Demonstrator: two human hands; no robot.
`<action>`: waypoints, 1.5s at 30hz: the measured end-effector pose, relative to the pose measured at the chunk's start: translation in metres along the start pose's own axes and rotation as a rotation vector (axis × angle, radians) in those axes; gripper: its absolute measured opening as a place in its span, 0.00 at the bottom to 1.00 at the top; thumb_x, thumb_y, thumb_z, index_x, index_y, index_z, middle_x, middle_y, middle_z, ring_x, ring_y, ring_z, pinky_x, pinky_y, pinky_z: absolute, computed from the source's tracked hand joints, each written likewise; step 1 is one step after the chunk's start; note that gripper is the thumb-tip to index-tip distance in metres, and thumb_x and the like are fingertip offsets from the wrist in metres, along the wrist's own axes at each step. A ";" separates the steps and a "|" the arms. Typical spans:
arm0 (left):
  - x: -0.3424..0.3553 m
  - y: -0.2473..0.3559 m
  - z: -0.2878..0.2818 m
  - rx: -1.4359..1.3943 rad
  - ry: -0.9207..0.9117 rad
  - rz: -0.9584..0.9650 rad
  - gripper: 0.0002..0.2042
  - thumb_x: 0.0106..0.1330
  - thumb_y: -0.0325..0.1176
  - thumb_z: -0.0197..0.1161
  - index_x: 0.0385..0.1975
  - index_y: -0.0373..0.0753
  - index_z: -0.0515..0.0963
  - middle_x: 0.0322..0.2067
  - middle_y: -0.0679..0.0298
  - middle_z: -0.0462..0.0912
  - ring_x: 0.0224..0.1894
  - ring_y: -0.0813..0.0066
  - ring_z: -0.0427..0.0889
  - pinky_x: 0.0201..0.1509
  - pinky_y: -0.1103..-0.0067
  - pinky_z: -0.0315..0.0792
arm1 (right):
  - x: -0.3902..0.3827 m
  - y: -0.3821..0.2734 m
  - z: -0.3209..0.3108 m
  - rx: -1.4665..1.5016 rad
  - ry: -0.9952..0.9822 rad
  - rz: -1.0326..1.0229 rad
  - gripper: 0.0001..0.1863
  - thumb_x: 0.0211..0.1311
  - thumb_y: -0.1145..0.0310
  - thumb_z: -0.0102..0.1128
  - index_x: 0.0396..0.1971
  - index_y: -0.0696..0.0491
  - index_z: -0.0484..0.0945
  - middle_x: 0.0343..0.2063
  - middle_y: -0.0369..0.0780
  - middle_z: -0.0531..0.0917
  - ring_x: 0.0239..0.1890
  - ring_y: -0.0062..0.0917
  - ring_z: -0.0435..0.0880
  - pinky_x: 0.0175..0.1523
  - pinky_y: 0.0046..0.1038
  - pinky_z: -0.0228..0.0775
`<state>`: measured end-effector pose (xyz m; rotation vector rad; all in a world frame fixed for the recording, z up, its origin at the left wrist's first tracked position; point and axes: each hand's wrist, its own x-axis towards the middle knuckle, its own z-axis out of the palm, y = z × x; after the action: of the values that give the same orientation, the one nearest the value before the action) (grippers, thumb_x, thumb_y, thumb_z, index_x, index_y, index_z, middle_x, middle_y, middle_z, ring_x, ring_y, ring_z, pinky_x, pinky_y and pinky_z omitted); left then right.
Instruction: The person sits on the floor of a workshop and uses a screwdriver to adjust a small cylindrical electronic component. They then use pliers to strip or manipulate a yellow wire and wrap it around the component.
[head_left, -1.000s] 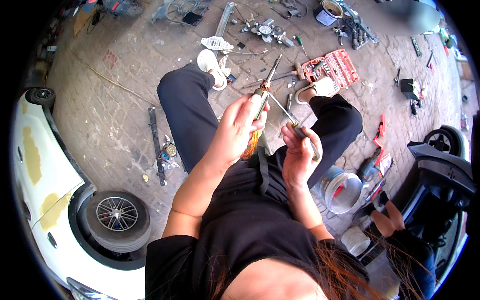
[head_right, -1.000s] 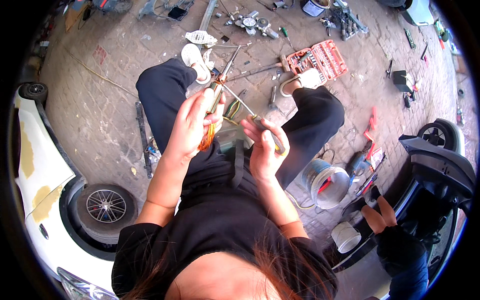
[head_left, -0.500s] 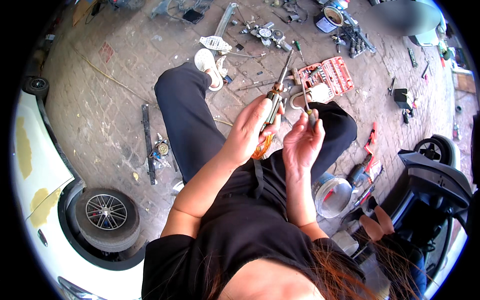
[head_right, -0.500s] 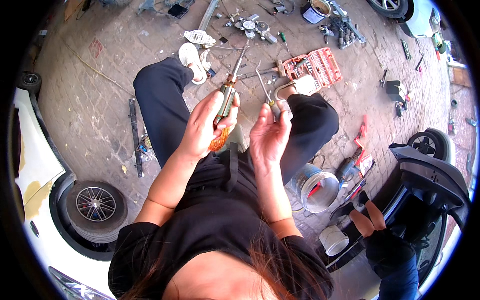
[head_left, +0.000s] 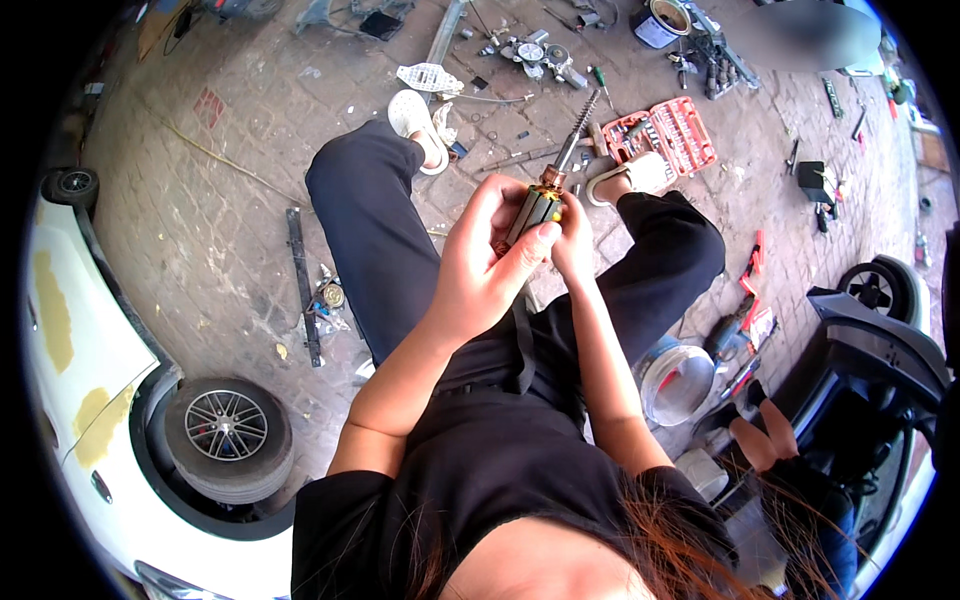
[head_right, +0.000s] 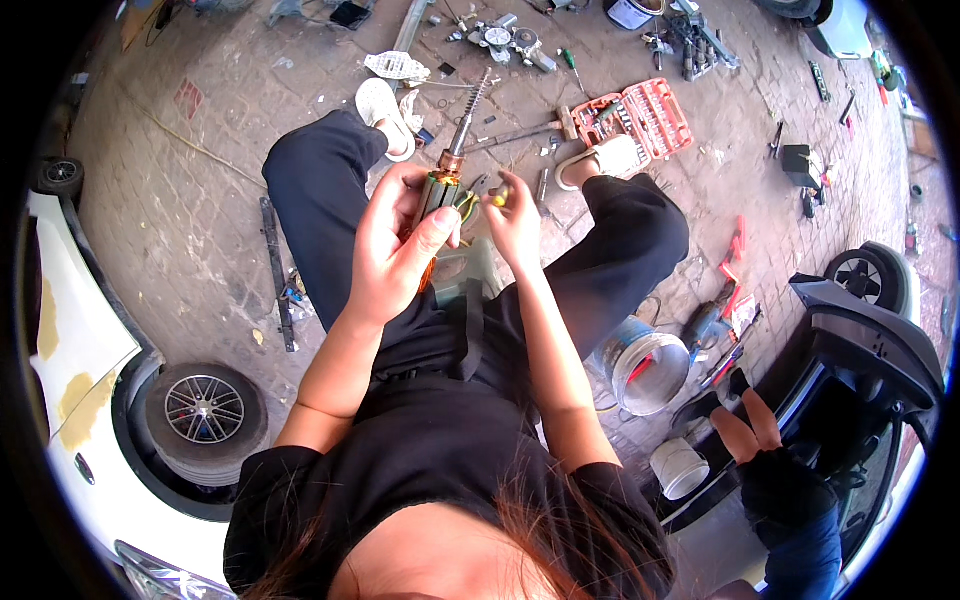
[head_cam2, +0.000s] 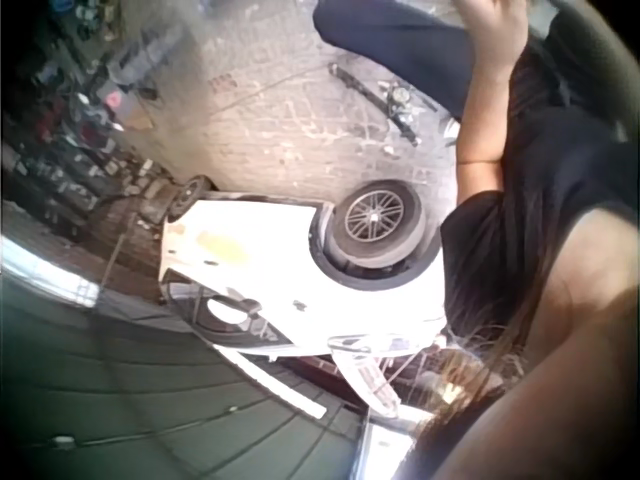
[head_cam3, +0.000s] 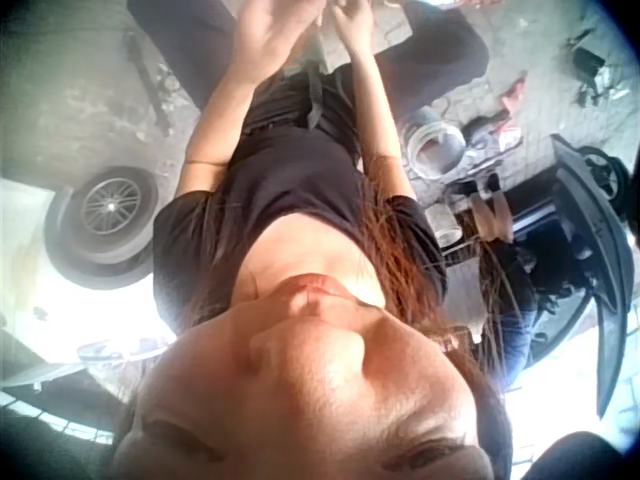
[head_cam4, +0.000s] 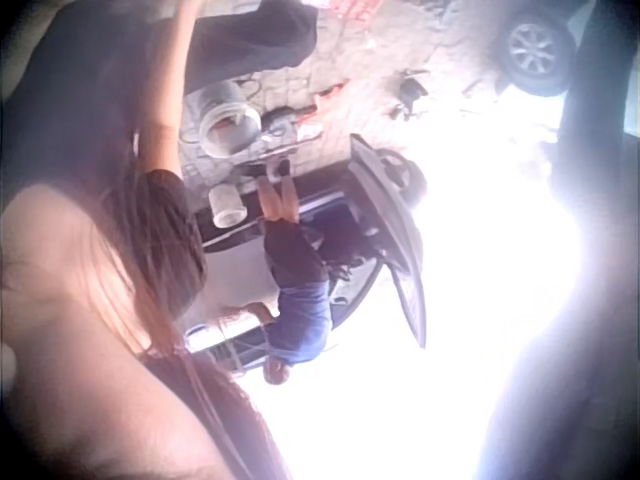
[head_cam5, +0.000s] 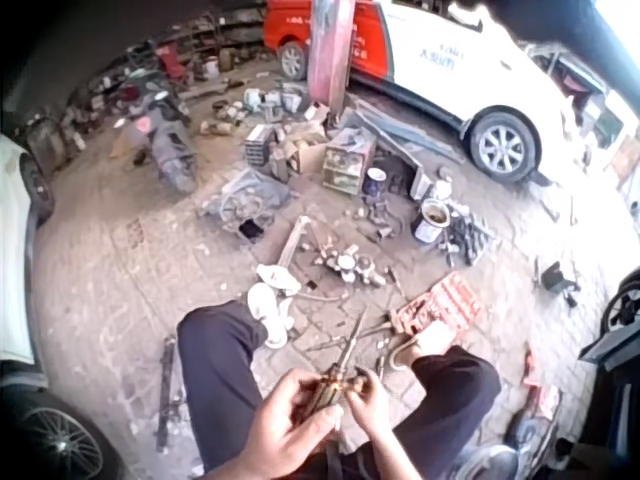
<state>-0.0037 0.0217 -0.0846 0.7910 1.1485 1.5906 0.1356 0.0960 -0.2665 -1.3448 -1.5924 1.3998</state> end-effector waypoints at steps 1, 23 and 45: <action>0.001 -0.003 -0.001 0.027 0.010 0.006 0.11 0.67 0.28 0.57 0.43 0.32 0.65 0.31 0.64 0.74 0.30 0.84 0.73 0.35 0.85 0.70 | 0.010 0.023 0.005 -0.063 -0.042 0.030 0.27 0.53 0.70 0.65 0.54 0.56 0.69 0.34 0.44 0.81 0.36 0.26 0.83 0.41 0.27 0.75; 0.009 -0.029 0.000 0.515 0.172 0.035 0.14 0.57 0.27 0.68 0.37 0.34 0.68 0.25 0.60 0.78 0.25 0.77 0.78 0.29 0.80 0.71 | -0.013 -0.146 -0.021 0.692 -0.181 0.191 0.07 0.58 0.73 0.65 0.34 0.59 0.80 0.32 0.36 0.84 0.35 0.14 0.78 0.44 0.18 0.69; 0.066 -0.114 -0.042 -0.286 0.203 -0.814 0.16 0.72 0.40 0.52 0.45 0.32 0.75 0.39 0.60 0.81 0.33 0.83 0.76 0.35 0.87 0.70 | 0.036 -0.076 -0.016 0.467 -0.126 0.185 0.06 0.66 0.72 0.54 0.35 0.60 0.73 0.35 0.40 0.82 0.37 0.19 0.79 0.45 0.21 0.70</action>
<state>-0.0230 0.0795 -0.2084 -0.0534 1.1432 1.1043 0.1184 0.1416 -0.1959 -1.1571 -1.1324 1.8606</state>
